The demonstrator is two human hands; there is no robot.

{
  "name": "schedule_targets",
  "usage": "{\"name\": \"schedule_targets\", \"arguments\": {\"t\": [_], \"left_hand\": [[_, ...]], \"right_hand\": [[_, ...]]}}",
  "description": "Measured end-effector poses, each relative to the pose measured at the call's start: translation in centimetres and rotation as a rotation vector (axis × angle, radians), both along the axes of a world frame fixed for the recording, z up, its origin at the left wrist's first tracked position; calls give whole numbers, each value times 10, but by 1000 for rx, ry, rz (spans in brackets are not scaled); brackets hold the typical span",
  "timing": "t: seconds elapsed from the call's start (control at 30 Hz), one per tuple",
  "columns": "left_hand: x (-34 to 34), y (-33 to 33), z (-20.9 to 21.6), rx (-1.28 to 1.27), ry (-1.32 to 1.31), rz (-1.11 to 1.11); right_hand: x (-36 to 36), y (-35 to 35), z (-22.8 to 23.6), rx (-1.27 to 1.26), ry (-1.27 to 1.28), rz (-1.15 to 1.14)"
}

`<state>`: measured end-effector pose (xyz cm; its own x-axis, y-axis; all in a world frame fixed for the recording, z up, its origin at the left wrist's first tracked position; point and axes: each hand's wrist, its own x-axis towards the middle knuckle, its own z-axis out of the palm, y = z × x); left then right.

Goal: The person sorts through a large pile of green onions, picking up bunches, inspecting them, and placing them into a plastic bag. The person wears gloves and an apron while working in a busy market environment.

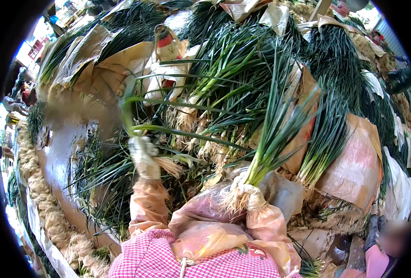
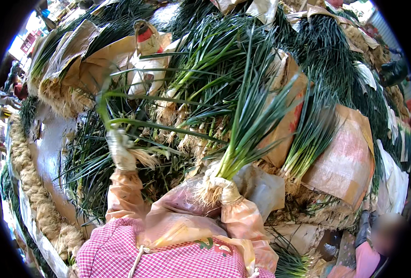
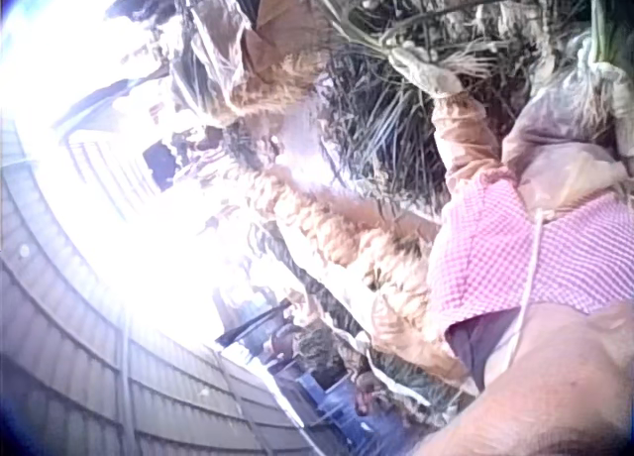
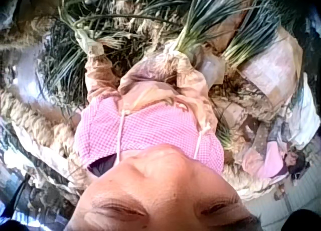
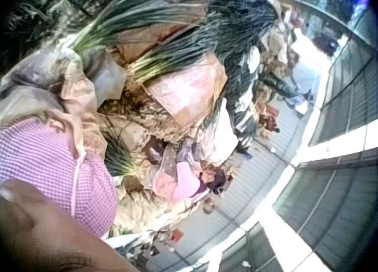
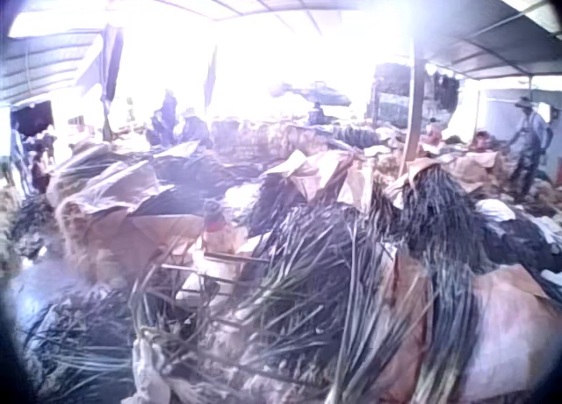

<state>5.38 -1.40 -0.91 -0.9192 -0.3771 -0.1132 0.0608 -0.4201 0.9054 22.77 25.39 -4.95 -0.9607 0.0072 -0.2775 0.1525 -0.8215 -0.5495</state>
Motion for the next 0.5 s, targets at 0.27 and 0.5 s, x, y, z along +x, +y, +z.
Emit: {"name": "schedule_targets", "arguments": {"t": [0.27, 0.5], "left_hand": [[-14, -80, -13, -1457, -207, 605], [-48, 79, -124, -1356, -229, -754]], "right_hand": [[-16, -3, -23, -339, -34, -85], [-23, -8, -32, -159, -127, -16]]}}
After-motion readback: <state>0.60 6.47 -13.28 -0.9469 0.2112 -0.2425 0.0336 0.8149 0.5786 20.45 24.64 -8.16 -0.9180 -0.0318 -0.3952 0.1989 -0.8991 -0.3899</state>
